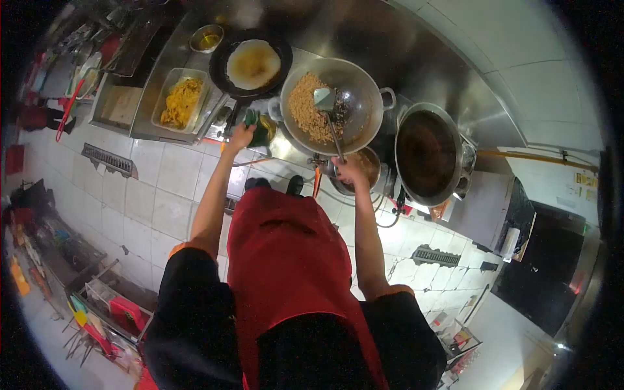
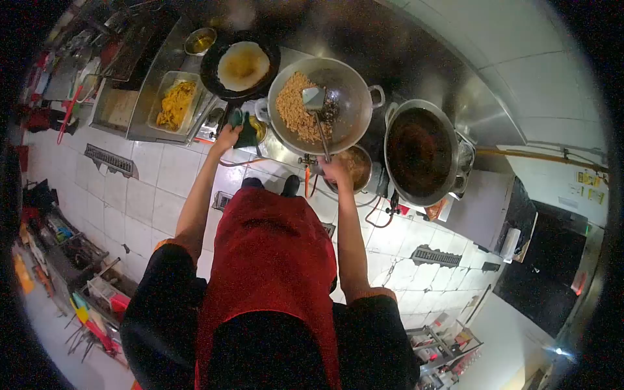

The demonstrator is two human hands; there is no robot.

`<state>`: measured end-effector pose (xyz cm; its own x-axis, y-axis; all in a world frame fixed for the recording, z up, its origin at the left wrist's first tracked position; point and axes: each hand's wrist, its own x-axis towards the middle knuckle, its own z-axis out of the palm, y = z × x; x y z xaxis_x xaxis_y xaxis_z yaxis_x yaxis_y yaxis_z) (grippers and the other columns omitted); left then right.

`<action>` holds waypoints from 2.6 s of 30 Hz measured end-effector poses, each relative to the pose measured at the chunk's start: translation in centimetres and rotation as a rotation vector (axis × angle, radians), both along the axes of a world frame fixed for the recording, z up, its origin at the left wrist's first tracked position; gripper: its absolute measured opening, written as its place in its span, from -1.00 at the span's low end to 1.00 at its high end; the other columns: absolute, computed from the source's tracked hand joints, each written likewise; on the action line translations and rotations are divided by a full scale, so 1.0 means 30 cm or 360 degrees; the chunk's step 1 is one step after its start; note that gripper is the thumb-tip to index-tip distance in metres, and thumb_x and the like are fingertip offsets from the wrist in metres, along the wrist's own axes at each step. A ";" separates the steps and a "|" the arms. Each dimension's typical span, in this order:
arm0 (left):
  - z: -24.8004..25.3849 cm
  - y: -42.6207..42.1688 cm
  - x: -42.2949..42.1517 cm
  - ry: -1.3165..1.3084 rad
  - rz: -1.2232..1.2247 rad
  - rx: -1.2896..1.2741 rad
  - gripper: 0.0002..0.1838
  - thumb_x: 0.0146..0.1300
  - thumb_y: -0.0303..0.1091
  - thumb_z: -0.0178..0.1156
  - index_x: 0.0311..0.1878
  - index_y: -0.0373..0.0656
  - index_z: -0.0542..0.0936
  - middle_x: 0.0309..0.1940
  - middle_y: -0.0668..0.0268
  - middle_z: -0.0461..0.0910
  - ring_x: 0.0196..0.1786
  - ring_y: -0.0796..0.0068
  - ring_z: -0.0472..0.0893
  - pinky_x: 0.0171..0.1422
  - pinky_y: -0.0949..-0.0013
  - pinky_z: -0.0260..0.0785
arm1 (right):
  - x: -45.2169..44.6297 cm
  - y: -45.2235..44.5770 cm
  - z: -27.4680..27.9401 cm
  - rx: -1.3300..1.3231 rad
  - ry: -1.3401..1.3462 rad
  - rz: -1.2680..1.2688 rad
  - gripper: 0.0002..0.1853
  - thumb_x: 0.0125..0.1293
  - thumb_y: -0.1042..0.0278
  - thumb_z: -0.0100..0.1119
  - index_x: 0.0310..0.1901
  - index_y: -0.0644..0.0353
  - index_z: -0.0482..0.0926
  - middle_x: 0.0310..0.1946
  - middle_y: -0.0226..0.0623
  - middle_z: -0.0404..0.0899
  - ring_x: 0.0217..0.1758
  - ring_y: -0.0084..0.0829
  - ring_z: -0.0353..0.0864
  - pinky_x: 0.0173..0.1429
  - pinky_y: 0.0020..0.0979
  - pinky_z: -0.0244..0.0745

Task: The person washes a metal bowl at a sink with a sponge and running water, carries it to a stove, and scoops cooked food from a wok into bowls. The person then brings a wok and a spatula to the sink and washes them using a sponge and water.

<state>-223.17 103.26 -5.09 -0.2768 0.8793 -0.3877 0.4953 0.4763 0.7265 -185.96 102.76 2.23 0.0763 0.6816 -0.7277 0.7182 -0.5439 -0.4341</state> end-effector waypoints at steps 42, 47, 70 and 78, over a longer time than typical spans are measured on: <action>-0.111 0.261 0.131 -0.0756 0.0143 0.0554 -0.63 0.29 -0.21 0.24 -0.01 -0.30 0.45 -0.21 0.19 0.58 -0.13 0.38 0.54 0.03 0.35 0.36 | -0.035 -0.141 0.180 0.0898 -0.0119 -0.0172 -0.71 0.14 0.35 0.28 -0.07 0.14 0.67 -0.22 0.06 0.63 -0.11 0.01 0.63 -0.03 -0.17 0.49; -0.017 0.235 0.094 -0.1369 -0.0084 0.0075 -0.64 0.20 -0.30 0.34 -0.04 -0.32 0.51 -0.20 0.29 0.61 -0.17 0.47 0.58 -0.02 0.38 0.43 | 0.030 -0.167 0.183 0.1072 -0.0261 -0.0305 -0.75 0.19 0.33 0.20 -0.11 0.19 0.66 -0.34 0.12 0.62 -0.21 0.11 0.63 -0.16 -0.07 0.50; -0.064 0.213 0.163 -0.0299 -0.0163 -0.0181 -0.65 0.03 -0.10 0.39 -0.35 -0.25 0.66 -0.52 0.29 0.61 -0.56 0.47 0.52 -0.50 0.28 0.34 | -0.260 0.020 -0.052 0.1096 0.0106 -0.0428 -0.63 0.28 0.41 0.04 0.11 0.28 0.52 -0.24 0.05 0.63 -0.14 -0.10 0.66 -0.04 -0.29 0.48; -0.101 0.202 0.172 -0.0361 -0.0087 -0.0175 -0.64 0.04 -0.12 0.39 -0.29 -0.26 0.64 -0.40 0.22 0.67 -0.32 0.33 0.67 -0.32 0.26 0.46 | -0.142 -0.188 0.063 0.1028 -0.0064 -0.0113 -0.60 0.22 0.45 0.07 0.12 0.09 0.56 -0.20 0.06 0.61 -0.09 -0.04 0.63 -0.04 -0.25 0.48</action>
<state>-218.01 109.31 -8.11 -0.1248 0.8397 -0.5285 0.3528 0.5354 0.7674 -190.22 97.10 4.13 0.1559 0.9733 -0.1686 0.7127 -0.2291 -0.6631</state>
